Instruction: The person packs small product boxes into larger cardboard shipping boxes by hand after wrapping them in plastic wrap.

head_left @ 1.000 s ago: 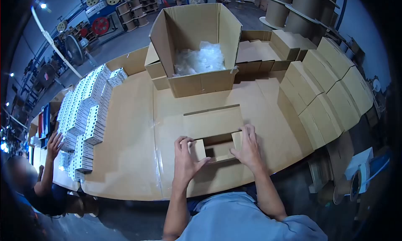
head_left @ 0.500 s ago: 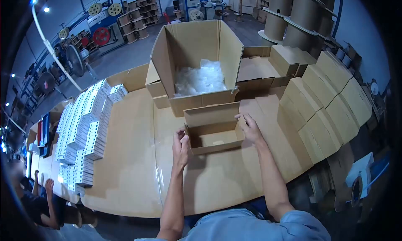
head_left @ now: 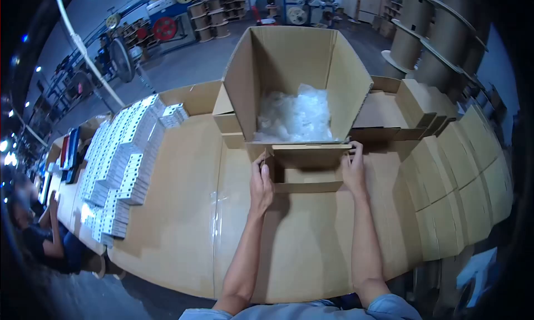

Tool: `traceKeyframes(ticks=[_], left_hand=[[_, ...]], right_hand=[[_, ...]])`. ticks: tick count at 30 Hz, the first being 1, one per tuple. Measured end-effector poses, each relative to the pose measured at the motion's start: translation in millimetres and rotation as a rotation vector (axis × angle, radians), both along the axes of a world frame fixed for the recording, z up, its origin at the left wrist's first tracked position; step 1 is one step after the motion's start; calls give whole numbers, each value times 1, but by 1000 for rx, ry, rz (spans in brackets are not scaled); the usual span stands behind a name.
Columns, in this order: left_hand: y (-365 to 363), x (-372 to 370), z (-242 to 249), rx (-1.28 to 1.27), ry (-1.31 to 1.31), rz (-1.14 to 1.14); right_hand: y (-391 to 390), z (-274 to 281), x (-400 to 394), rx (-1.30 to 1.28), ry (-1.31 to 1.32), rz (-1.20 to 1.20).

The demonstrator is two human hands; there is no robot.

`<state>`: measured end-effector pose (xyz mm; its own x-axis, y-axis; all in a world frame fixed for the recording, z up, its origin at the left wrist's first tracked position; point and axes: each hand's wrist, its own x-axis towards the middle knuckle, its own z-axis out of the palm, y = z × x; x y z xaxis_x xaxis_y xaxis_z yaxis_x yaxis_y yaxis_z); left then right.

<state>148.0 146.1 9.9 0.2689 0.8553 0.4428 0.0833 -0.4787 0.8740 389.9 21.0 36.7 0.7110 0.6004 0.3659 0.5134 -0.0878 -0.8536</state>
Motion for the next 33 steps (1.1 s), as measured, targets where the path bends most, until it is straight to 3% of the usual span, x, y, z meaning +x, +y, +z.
traceKeyframes(ticks=[1, 2, 9, 10, 13, 16, 22, 26, 29, 33], left_hand=[[-1, -3, 8, 34, -23, 14], [-7, -11, 16, -167, 55, -36], [-11, -19, 16, 16, 36, -32], [-14, -19, 19, -54, 39, -58], [-12, -11, 16, -71, 88, -99], [-15, -13, 11, -142, 42, -133], [-17, -14, 18, 60, 130, -160], [-11, -9, 12, -15, 137, -135], [-3, -4, -2, 129, 176, -110], [-5, 1, 10, 134, 239, -106]], right_hand=[[-1, 2, -1, -39, -37, -38], [-2, 0, 0, -66, -98, -68], [-11, 28, -21, -122, -147, -205], [-6, 24, -16, -6, -253, -218], [1, 33, -5, -76, -58, -144], [3, 29, 3, -189, -82, -219], [12, 40, -9, -465, -48, -303], [5, 57, -15, -615, 78, -135], [0, 37, -20, -646, -212, -122], [-8, 34, -9, -403, -246, -141]])
